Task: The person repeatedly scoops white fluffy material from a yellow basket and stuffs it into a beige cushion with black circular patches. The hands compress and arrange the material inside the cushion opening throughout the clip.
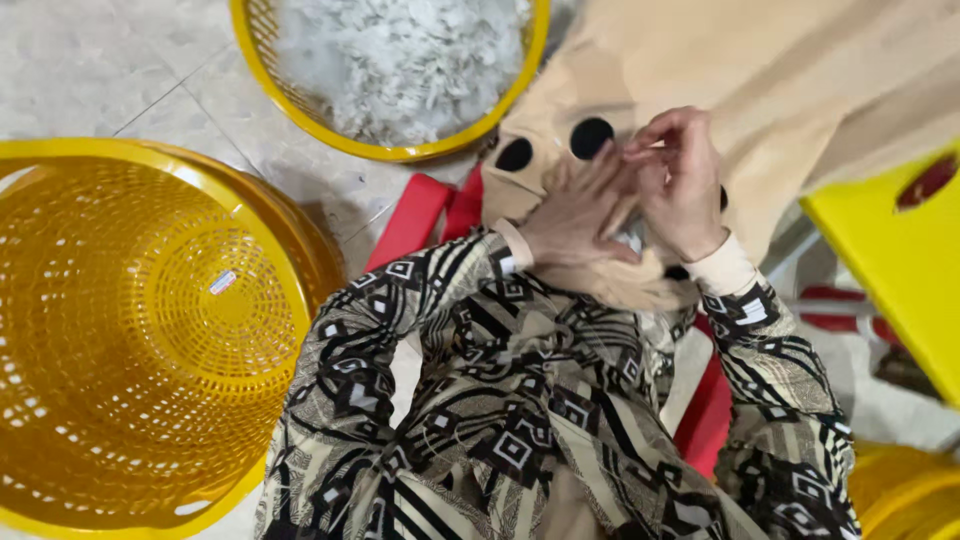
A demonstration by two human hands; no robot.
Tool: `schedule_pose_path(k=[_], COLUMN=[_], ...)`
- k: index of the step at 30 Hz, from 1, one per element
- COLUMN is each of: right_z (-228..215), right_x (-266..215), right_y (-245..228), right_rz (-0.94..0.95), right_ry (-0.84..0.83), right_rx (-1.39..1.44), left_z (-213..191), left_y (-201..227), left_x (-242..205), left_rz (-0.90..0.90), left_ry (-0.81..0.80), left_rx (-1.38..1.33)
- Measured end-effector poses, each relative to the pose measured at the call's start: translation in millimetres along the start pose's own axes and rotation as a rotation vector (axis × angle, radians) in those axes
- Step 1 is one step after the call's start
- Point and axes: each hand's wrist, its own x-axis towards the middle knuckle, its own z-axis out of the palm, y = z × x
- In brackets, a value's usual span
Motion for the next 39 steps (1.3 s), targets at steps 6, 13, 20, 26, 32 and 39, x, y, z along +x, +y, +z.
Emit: schedule_pose_path(k=[6, 13, 20, 26, 32, 39], right_z=[-28, -26, 4, -10, -35, -44], right_x=[-68, -87, -59, -51, -65, -62], right_y=[31, 29, 17, 18, 29, 91], right_rz=[0.139, 0.089, 0.148, -0.119, 0.063, 0.364], right_ry=[-0.214, -0.212, -0.548, -0.276, 0.047, -0.049], right_rx=[-0.347, -0.594, -0.871, -0.548, -0.112, 0.613], left_z=[0, 0, -2, -4, 2, -1], left_y=[9, 17, 16, 15, 8, 12], left_x=[-11, -23, -20, -23, -23, -20], left_rz=[-0.159, -0.215, -0.193, -0.070, -0.045, -0.081], left_ry=[-0.061, 0.061, 0.031, 0.116, 0.161, 0.128], left_rx=[0.177, 0.161, 0.157, 0.087, 0.053, 0.065])
